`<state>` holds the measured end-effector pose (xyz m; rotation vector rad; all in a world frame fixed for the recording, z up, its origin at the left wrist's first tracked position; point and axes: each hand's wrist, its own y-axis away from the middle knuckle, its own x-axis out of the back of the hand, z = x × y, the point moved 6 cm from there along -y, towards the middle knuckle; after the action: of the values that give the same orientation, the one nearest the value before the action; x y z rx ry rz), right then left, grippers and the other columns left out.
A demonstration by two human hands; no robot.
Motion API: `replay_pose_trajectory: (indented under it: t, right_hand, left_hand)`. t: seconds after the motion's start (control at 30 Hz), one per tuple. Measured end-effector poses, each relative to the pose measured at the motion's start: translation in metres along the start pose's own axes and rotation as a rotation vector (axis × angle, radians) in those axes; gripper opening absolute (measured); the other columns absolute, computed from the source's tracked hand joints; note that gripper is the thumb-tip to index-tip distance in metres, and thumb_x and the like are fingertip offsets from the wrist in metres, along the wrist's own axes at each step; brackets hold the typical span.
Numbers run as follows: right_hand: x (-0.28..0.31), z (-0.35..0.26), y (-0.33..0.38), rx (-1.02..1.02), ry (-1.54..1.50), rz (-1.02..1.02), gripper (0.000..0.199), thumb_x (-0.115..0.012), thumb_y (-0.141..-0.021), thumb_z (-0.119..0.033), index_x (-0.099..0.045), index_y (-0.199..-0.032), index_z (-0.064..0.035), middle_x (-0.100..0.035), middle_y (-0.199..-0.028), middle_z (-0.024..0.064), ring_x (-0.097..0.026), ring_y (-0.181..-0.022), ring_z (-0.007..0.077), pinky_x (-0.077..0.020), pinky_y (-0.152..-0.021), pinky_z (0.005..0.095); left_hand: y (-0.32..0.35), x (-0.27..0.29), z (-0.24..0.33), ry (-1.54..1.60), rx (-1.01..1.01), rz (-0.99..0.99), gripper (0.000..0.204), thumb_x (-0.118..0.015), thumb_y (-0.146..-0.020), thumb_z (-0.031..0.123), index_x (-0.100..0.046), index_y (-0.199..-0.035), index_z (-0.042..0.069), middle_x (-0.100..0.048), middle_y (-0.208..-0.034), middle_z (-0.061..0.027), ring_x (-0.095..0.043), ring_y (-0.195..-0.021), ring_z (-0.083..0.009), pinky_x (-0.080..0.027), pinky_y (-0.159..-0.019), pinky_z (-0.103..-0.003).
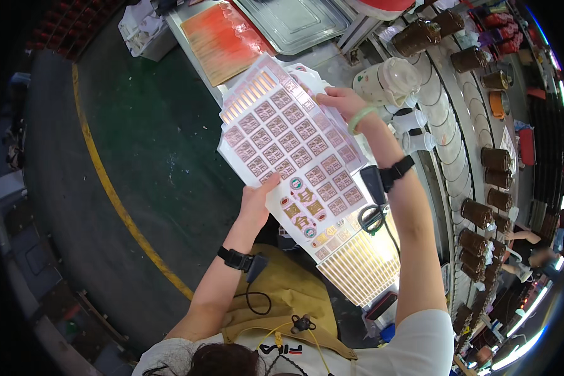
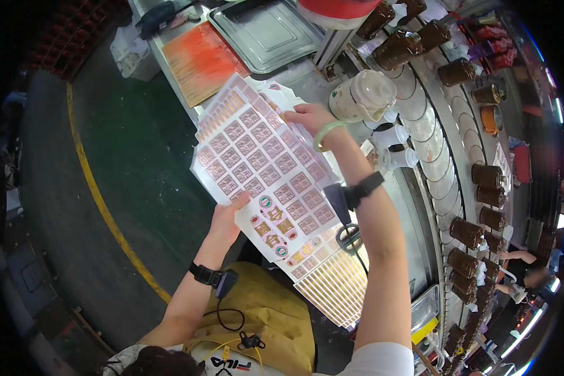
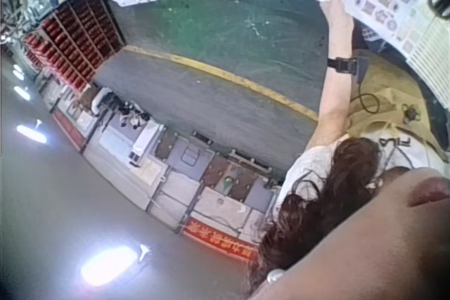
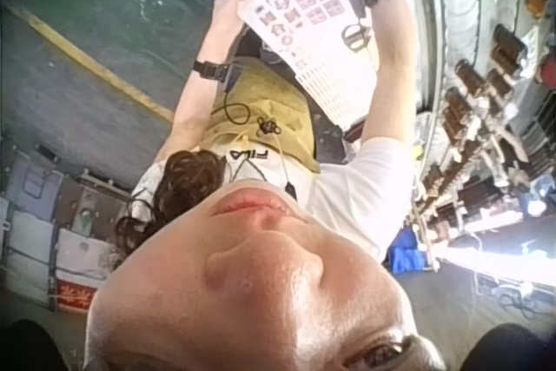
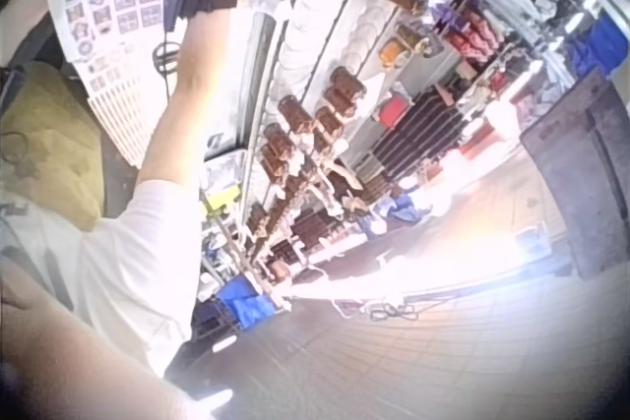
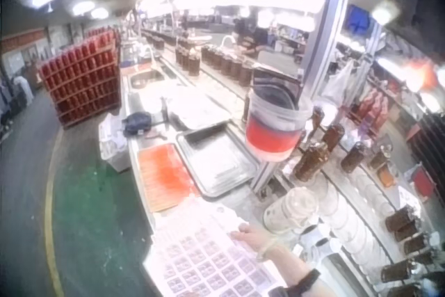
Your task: Cutting sheets of printed product labels using scissors.
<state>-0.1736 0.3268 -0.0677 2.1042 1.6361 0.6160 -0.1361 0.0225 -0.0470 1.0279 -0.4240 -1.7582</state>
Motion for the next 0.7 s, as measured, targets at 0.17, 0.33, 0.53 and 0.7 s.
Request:
replay_pose_trajectory:
  t: [0.17,0.33,0.53,0.7]
  right_hand:
    - [-0.005,-0.021,0.034,-0.094,-0.168,-0.119,0.031,-0.061,-0.093,-0.019,-0.059,-0.116,0.0006,-0.066,-0.103,0.0041,-0.064,-0.087,0.0101,-0.0524,-0.076,0.0273]
    - [-0.009,-0.005,0.038,-0.070,-0.468,-0.146,0.027,-0.058,-0.095,-0.021,-0.061,-0.112,-0.0009,-0.066,-0.095,0.0020,-0.064,-0.079,0.0105,-0.0517,-0.069,0.0267]
    - [-0.007,-0.067,0.107,0.503,0.938,0.734,0.021,-0.058,-0.082,-0.014,-0.064,-0.102,-0.0112,-0.065,-0.082,0.0172,-0.064,-0.075,0.0324,-0.0510,-0.064,0.0420]
    - [0.009,-0.114,0.184,0.716,0.955,1.153,0.023,-0.058,-0.080,-0.004,-0.064,-0.102,-0.0108,-0.066,-0.078,0.0090,-0.064,-0.073,0.0291,-0.0506,-0.060,0.0398]
  left_hand:
    - [-0.001,0.012,0.000,0.045,0.067,-0.059,0.032,-0.063,-0.089,0.007,-0.056,-0.119,-0.003,-0.062,-0.115,-0.0110,-0.062,-0.102,-0.0200,-0.050,-0.087,-0.034]
    - [-0.011,0.018,-0.009,0.064,0.074,-0.136,0.035,-0.062,-0.090,0.005,-0.053,-0.123,-0.001,-0.061,-0.118,-0.0106,-0.060,-0.106,-0.0201,-0.049,-0.090,-0.035]
    - [-0.005,0.019,-0.012,0.079,0.043,-0.152,0.036,-0.061,-0.090,0.005,-0.053,-0.124,0.000,-0.060,-0.120,-0.0102,-0.059,-0.108,-0.0207,-0.048,-0.091,-0.035]
    - [-0.004,0.020,-0.023,0.069,0.045,-0.148,0.034,-0.062,-0.089,0.004,-0.054,-0.122,-0.003,-0.061,-0.117,-0.0111,-0.060,-0.106,-0.0210,-0.049,-0.090,-0.035]
